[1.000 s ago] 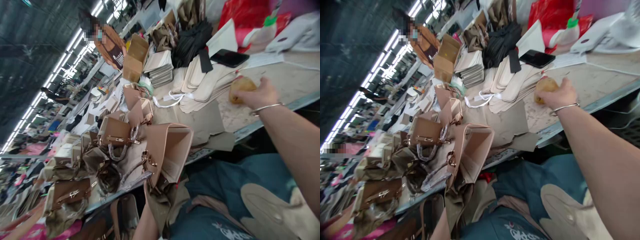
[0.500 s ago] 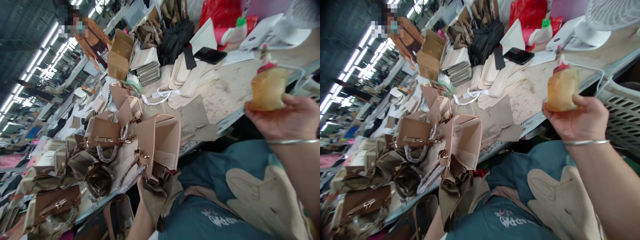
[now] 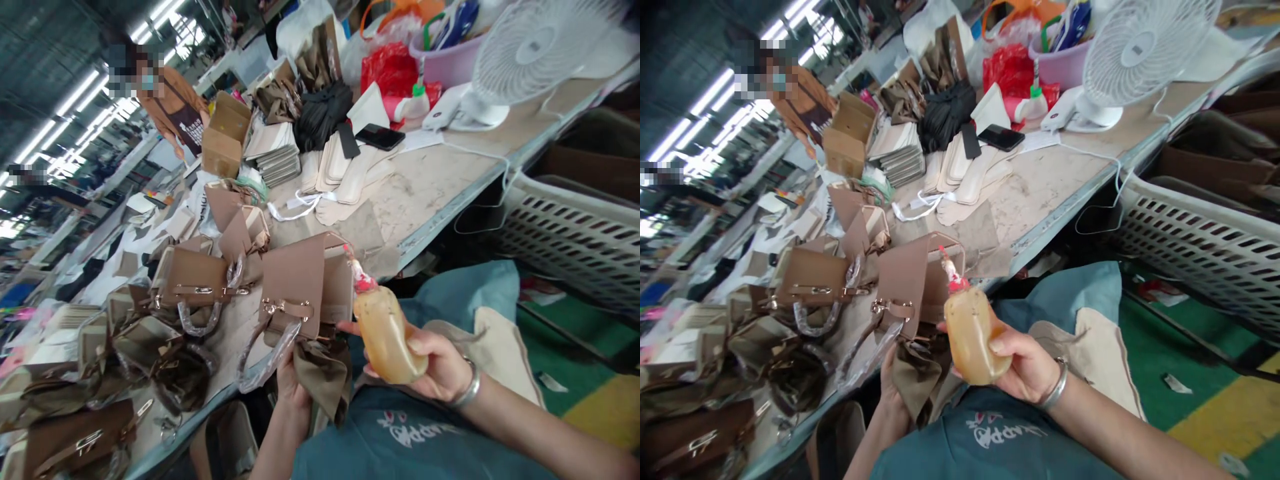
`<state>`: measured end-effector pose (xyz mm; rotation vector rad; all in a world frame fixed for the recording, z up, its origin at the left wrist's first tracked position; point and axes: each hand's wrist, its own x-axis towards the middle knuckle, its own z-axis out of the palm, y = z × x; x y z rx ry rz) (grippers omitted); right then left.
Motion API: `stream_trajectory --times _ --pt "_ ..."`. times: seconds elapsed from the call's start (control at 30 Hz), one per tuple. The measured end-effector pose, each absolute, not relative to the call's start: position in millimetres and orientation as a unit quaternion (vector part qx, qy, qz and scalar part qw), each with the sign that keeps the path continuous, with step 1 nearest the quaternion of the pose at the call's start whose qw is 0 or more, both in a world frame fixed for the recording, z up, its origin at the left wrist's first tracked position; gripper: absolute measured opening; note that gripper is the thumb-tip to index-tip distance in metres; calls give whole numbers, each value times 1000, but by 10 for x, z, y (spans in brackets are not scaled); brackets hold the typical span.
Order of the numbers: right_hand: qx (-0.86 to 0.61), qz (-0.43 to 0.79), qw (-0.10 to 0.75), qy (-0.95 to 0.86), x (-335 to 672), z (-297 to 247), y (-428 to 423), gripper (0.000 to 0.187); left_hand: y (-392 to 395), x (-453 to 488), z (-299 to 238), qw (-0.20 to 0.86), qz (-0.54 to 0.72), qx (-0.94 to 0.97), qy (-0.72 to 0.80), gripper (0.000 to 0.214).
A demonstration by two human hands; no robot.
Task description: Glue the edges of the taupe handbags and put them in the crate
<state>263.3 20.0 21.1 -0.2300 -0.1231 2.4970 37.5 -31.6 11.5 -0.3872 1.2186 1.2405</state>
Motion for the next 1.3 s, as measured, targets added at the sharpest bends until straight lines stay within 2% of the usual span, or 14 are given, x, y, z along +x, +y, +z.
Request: stream_trajectory --times 0.1,0.27,0.37,0.57,0.63,0.77,0.97,1.17,1.3 --pt "-63 949 302 -67 2512 270 196 53 -328 436 83 637 556 -152 511 36" --pt "-74 947 295 -99 2337 290 243 50 -414 448 37 606 574 -123 536 18" --pt "-93 941 306 -113 2312 287 345 51 -433 401 60 602 552 -149 557 22" --pt "-120 934 317 -112 2369 201 541 40 -455 343 81 590 548 -147 575 23" --pt "-109 943 295 -106 2373 178 532 41 -455 369 91 591 553 -137 571 22" --pt "-76 957 263 -97 2357 145 467 41 -395 492 94 678 510 -97 521 20" --pt "-92 950 286 -81 2395 33 501 40 -281 654 -23 647 571 -78 500 26" --pt "-113 935 314 -117 2449 -19 585 45 -284 643 38 669 514 -123 522 19" --pt "-127 933 308 -135 2483 -60 611 52 -271 619 131 699 476 -136 517 26"
